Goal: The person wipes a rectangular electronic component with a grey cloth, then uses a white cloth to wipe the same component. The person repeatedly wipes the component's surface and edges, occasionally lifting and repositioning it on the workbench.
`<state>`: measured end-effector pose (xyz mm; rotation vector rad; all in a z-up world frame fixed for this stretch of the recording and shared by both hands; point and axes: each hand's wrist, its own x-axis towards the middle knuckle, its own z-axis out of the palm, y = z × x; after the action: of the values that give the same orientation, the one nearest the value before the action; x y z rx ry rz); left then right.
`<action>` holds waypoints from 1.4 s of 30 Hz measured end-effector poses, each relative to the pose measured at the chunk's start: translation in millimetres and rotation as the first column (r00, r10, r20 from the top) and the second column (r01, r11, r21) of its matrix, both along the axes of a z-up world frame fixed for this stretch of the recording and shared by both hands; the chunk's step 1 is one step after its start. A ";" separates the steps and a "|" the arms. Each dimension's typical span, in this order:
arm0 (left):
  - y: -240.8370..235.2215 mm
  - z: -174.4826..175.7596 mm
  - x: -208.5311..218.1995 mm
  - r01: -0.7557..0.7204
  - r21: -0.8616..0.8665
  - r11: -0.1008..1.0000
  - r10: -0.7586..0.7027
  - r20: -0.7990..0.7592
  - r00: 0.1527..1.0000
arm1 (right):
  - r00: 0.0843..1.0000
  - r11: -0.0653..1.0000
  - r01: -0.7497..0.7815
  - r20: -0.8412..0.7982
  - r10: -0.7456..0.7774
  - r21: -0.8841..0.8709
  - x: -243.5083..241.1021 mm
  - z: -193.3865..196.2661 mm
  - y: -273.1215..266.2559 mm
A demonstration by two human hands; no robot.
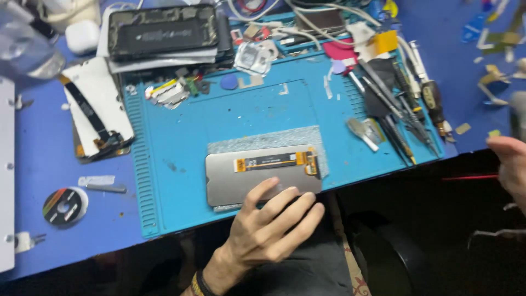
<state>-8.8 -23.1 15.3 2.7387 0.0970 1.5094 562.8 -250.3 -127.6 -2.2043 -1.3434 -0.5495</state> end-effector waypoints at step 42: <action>-28.3 -30.9 -50.6 0.207 -0.731 0.651 -0.416 -0.115 0.902 | 0.927 0.922 -0.374 0.005 0.376 0.101 -199.9 242.5 210.3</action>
<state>-59.4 -51.4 -15.7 2.1455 0.1510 0.7529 362.9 -40.0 114.9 -1.8017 -1.6402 -0.4434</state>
